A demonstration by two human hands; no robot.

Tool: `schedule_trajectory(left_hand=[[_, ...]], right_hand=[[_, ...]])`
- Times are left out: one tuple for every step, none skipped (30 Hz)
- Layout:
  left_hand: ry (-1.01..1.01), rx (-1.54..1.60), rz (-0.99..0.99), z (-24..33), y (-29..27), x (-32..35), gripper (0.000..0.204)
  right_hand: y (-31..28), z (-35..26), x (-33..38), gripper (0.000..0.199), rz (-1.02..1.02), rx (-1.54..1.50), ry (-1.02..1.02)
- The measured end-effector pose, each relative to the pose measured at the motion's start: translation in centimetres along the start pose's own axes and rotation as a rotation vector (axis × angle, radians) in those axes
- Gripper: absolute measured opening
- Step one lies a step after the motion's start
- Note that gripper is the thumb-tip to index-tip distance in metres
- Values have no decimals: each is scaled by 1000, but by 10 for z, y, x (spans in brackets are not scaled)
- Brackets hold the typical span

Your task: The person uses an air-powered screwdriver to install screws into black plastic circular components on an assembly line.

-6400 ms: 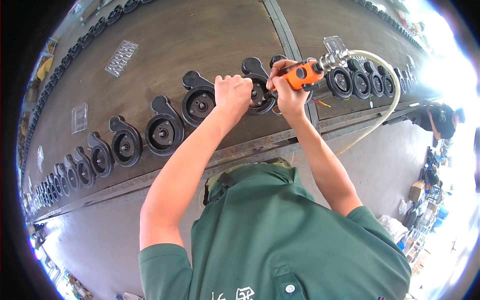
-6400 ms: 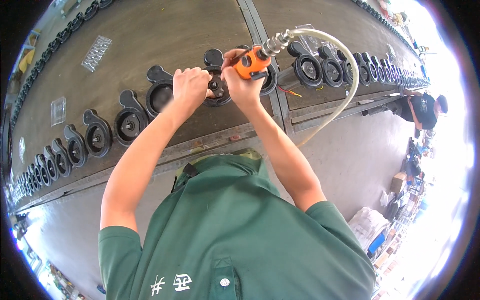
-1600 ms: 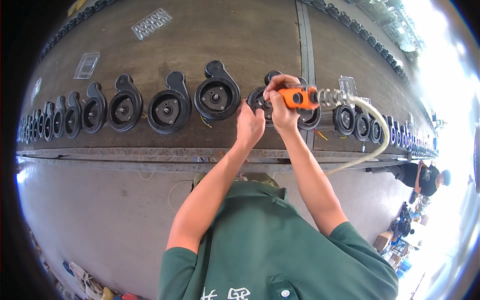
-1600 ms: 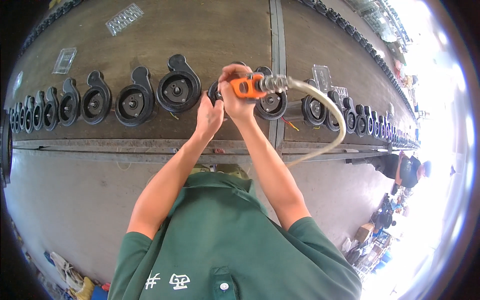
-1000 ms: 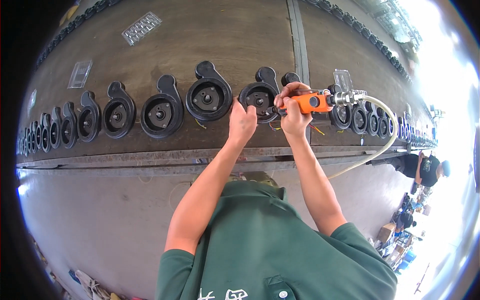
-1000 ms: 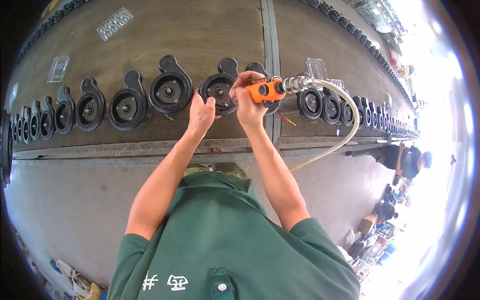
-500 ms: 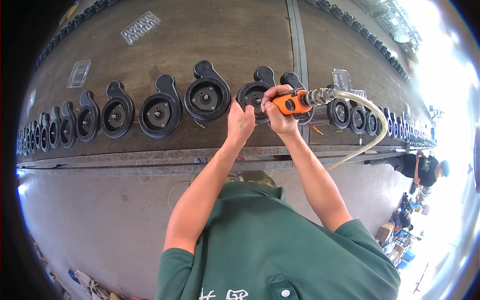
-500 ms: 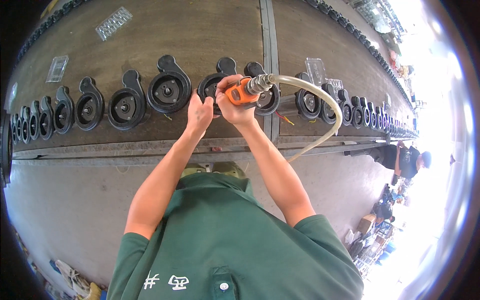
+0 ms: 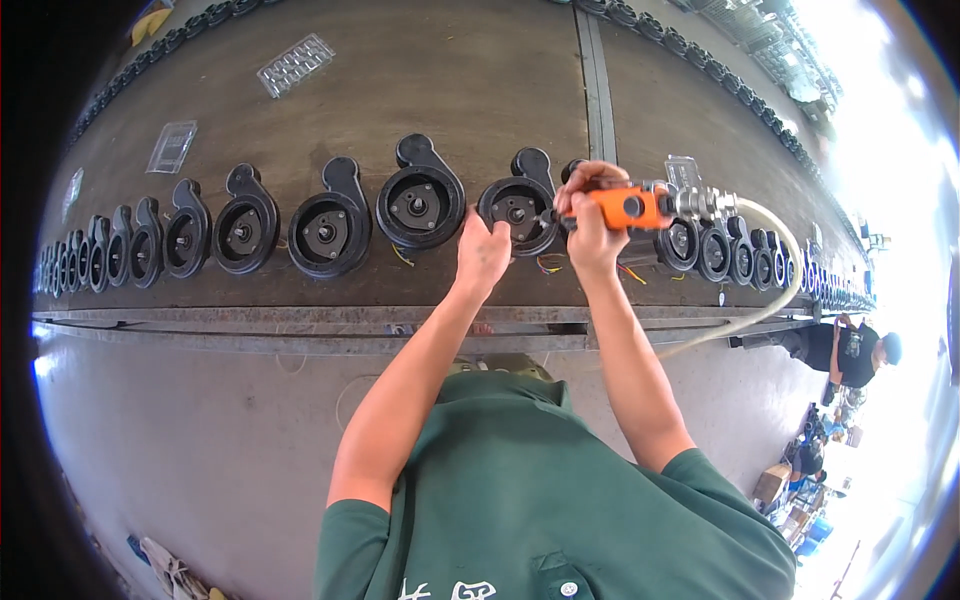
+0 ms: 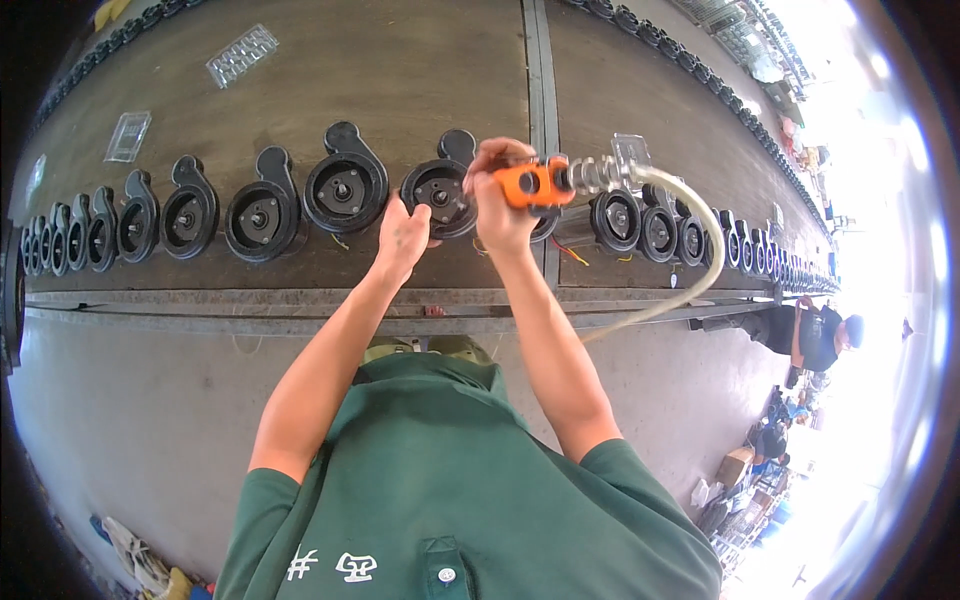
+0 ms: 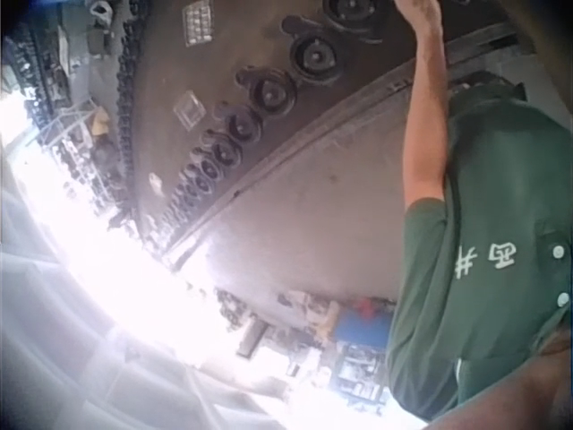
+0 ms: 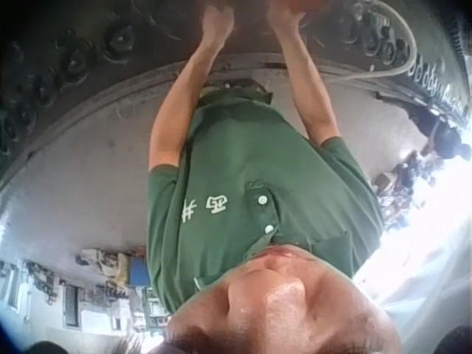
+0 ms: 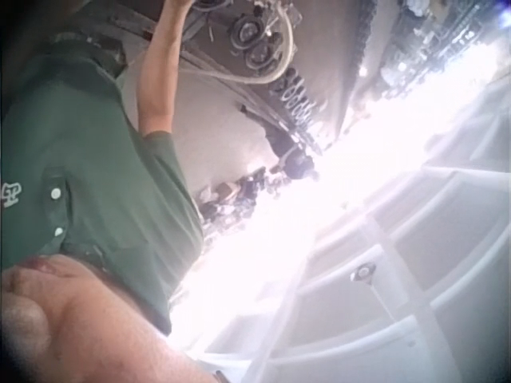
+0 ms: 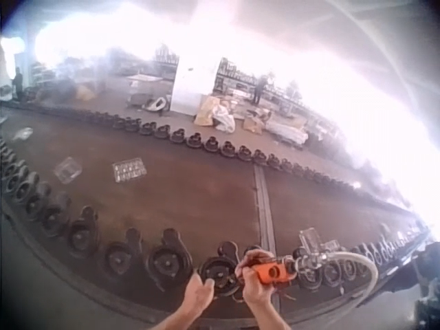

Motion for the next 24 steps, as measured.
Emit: schedule_trajectory(left_hand=[[-8, -10, -21, 5, 1, 4, 42], [-16, -20, -42, 7, 3, 6, 43], [-53, -9, -56, 3, 3, 6, 45], [-90, 7, -65, -1, 2, 6, 48], [-128, 23, -75, -5, 2, 6, 51], [-124, 53, -62, -5, 2, 5, 50], [-125, 83, -45, -5, 1, 6, 49], [-126, 111, -29, -4, 0, 7, 48], [-136, 91, -23, -4, -1, 6, 49], [-145, 69, -20, -1, -1, 7, 49], [-153, 47, -19, 1, -1, 7, 49], [-150, 51, -10, 0, -1, 6, 49], [-146, 57, -1, -2, -1, 4, 49], [-142, 63, 8, -3, -2, 2, 48], [-135, 64, 12, -4, -2, 0, 49], [-131, 68, 16, -6, -2, -2, 50], [-126, 72, 20, -7, -3, -4, 50], [-120, 72, 14, -8, -4, -6, 51], [-119, 74, 4, -10, -2, -7, 52], [-117, 76, -5, -12, -2, -8, 53], [-131, 53, -6, -13, -4, -11, 56], [-117, 53, -3, -15, -3, -13, 57], [-102, 51, 0, -17, -3, -15, 57], [-88, 49, 2, -20, -3, -16, 58]], right_hand=[[-6, 6, -6, 29, 49, 51, 45], [-8, 10, -15, 28, 42, 141, 36], [-10, 14, -18, 28, 59, 139, 37], [-13, 21, -19, 28, 69, 134, 40], [-15, 26, -22, 28, 79, 110, 31], [-19, 29, -23, 28, 89, 106, 33], [-20, 32, -23, 28, 100, 100, 43], [-22, 34, -23, 29, 112, 95, 51], [-21, 36, -23, 28, 109, 106, 50], [-21, 38, -24, 28, 102, 107, 58], [-22, 39, -25, 28, 97, 107, 65], [-22, 41, -25, 28, 92, 108, 72], [-21, 42, -26, 28, 96, 107, 79], [-20, 41, -25, 27, 101, 105, 87], [-19, 41, -24, 27, 106, 103, 94], [-17, 40, -23, 27, 100, 103, 89], [-15, 39, -22, 26, 94, 102, 85], [-12, 38, -20, 26, 88, 102, 80], [-13, 38, -16, 27, 31, 139, 101], [-13, 39, -14, 27, 23, 152, 102], [-11, 41, -13, 27, 16, 152, 99], [-9, 40, -14, 26, 8, 157, 94], [-7, 41, -14, 25, 4, 167, 98], [-5, 42, -14, 24, 0, 178, 102]])
Point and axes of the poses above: each hand's wrist, its own x-axis away from the middle knuckle, its own y-axis out of the palm, z = x × y, the point moved 8 cm from there along -x, towards the middle knuckle, and after that the axes turned 13 degrees about -y, right-handed, at the moved point
